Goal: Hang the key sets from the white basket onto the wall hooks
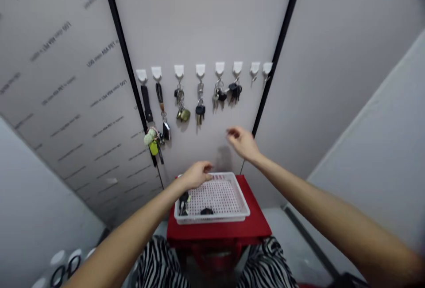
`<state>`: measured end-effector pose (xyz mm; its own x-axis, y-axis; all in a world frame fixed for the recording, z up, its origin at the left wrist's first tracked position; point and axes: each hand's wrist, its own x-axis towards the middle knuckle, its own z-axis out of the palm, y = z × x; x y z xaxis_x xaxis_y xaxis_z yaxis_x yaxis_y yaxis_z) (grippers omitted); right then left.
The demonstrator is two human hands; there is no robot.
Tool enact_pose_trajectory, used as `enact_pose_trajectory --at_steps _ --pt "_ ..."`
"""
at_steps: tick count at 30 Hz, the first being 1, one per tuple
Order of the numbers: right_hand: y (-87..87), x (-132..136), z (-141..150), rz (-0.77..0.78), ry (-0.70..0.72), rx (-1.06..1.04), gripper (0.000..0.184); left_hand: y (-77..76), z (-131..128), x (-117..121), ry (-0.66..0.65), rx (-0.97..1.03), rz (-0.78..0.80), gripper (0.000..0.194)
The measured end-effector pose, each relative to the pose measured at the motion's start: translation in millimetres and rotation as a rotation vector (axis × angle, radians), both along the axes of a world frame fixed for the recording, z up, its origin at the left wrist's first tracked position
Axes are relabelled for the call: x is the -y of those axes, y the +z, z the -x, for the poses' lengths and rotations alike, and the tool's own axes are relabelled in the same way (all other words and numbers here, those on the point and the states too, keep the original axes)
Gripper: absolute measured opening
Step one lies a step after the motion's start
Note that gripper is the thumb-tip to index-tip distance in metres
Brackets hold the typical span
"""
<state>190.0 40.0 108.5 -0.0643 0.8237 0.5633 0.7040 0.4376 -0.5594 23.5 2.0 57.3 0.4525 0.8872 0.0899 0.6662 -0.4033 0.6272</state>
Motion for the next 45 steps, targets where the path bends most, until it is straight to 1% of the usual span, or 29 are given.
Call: enact_pose_trajectory --at_steps 2,3,4,5,6,7,9,13,15,16,19,20,21,24,27,29,31,35,37,39,41,43,45 --pt "-50.4 26 8 0.302 0.286 0.249 0.027 -36.7 11 16 -0.054 -0.132 0.121 0.034" --pt "-72.8 37 12 0.429 0.379 0.349 0.027 -50.7 15 22 -0.065 -0.183 0.167 0.032" --pt "-91.8 46 16 0.527 0.441 0.425 0.029 -61.5 17 27 -0.07 -0.218 0.205 0.031" --pt "-107.0 53 20 0.595 0.473 0.475 0.03 -69.1 19 31 -0.07 -0.238 0.229 0.029" --pt "-118.3 57 24 0.636 0.483 0.502 0.031 -74.1 19 33 -0.062 -0.252 0.243 0.028" --pt "-125.8 60 28 0.662 0.486 0.511 0.03 -76.9 19 33 -0.05 -0.266 0.251 0.026" --pt "-132.5 60 34 0.681 0.487 0.496 0.026 -78.7 17 32 -0.033 -0.302 0.259 0.022" --pt "-133.5 57 40 0.702 0.494 0.442 0.02 -76.9 16 28 -0.046 -0.333 0.287 0.016" --pt "-135.0 55 38 0.699 0.465 0.404 0.018 -73.0 20 24 -0.025 -0.354 0.242 0.016" --pt "-136.0 54 37 0.692 0.445 0.38 0.017 -69.9 23 21 0.021 -0.382 0.169 0.017" --pt "-138.0 47 30 0.649 0.377 0.278 0.016 -59.0 35 14 0.183 -0.537 -0.135 0.021" --pt "-137.8 44 28 0.644 0.353 0.23 0.015 -56.3 38 12 0.196 -0.595 -0.197 0.02" --pt "-137.2 42 26 0.648 0.33 0.176 0.015 -54.7 40 11 0.181 -0.644 -0.223 0.019" --pt "-133.5 38 20 0.707 0.306 0.046 0.015 -56.3 42 10 0.099 -0.691 -0.204 0.02" --pt "-129.9 37 15 0.732 0.295 0.038 0.016 -59.4 40 7 0.124 -0.645 -0.105 0.018" --pt "-127.7 37 13 0.671 0.255 0.059 0.017 -56.0 39 2 0.159 -0.583 -0.048 0.017" --pt "-123.7 35 14 0.574 0.241 0.044 0.021 -46.7 35 -4 0.144 -0.445 -0.04 0.02" --pt "-105.5 32 23 0.386 0.302 -0.039 0.027 -19.1 20 -15 -0.038 -0.072 0.002 0.017" --pt "-93.5 32 27 0.346 0.355 -0.079 0.024 -6.1 11 -19 -0.08 0.061 0.026 0.014" --pt "-82.5 34 28 0.377 0.442 -0.146 0.022 5.0 3 -22 -0.074 0.175 0.056 0.013" --pt "-73.1 35 27 0.411 0.509 -0.239 0.025 15.1 -3 -25 -0.039 0.281 0.08 0.013" --pt "-63.3 34 23 0.391 0.496 -0.319 0.026 25.8 -10 -29 0.002 0.378 0.087 0.014" --pt "-49.8 30 18 0.336 0.413 -0.369 0.025 38.6 -17 -33 0.036 0.462 0.065 0.014"
